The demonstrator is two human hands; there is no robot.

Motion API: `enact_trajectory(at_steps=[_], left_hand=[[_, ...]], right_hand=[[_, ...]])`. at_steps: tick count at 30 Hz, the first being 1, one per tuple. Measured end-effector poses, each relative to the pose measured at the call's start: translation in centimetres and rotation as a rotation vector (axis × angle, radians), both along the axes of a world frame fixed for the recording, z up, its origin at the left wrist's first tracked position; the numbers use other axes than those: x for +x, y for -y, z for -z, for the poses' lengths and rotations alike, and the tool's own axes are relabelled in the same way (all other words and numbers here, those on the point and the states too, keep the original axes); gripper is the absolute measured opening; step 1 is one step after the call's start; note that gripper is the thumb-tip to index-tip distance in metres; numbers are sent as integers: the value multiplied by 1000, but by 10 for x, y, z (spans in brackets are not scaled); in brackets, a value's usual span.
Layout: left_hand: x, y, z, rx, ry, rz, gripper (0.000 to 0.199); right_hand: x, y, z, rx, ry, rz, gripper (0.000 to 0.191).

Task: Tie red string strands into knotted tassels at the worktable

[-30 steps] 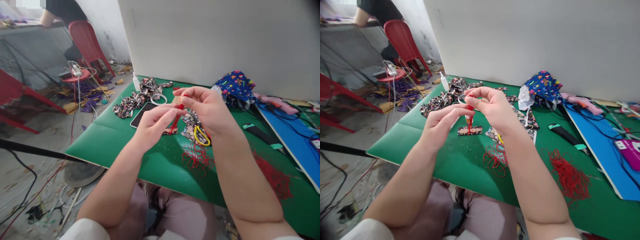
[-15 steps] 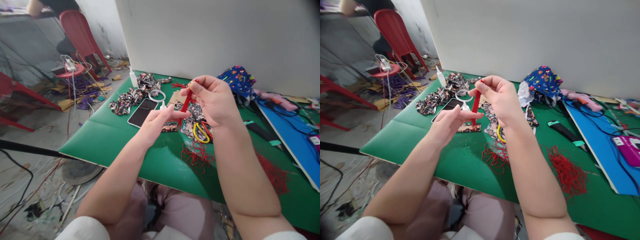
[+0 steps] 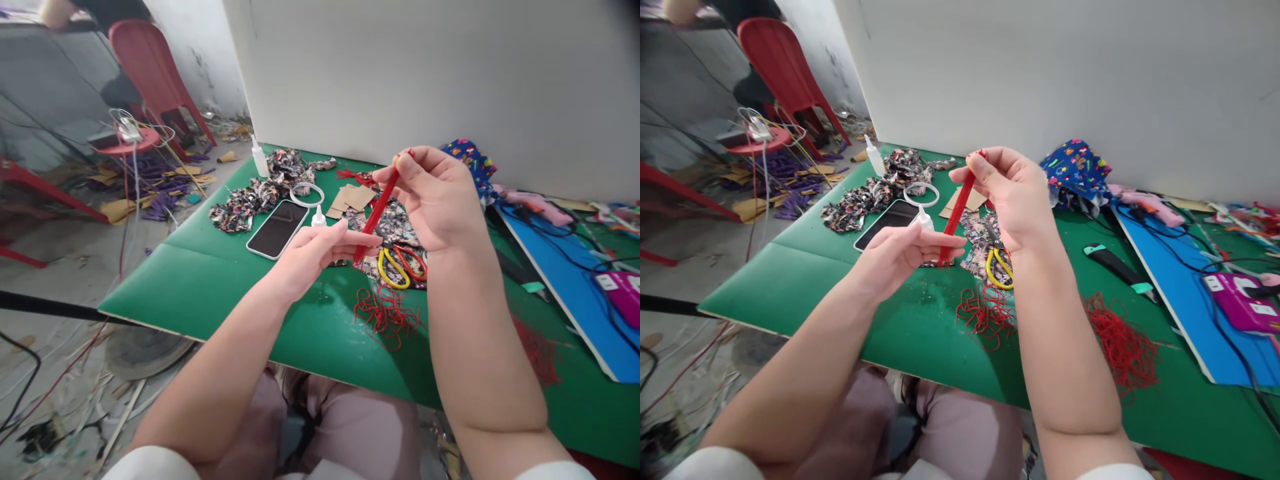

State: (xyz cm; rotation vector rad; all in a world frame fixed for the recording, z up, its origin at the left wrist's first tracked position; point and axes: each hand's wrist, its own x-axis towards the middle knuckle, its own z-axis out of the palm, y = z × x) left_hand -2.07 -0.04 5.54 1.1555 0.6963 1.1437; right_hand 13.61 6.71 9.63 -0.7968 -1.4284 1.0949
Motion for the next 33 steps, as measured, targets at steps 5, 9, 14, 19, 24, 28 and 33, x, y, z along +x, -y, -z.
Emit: enact_trajectory(at_steps=[5, 9, 14, 19, 24, 28, 33], left_hand=[[1, 0, -1, -19, -9, 3, 38], [2, 0, 1, 7, -31, -30, 31], [8, 2, 5, 90, -72, -149, 15], [13, 5, 6, 130, -42, -180, 9], [12, 5, 4, 88, -35, -136, 27], [12, 4, 5, 72, -29, -130, 44], [14, 1, 8, 57, 7, -144, 29]], right_hand=[[2, -1, -1, 34, 2, -1, 15], [3, -2, -1, 29, -23, 17, 15], [6, -2, -2, 40, -20, 25, 13], [7, 1, -5, 50, -23, 22, 13], [5, 4, -7, 60, -45, -10, 13], [4, 3, -7, 75, -70, -51, 13], [3, 6, -9, 76, -62, -61, 13]])
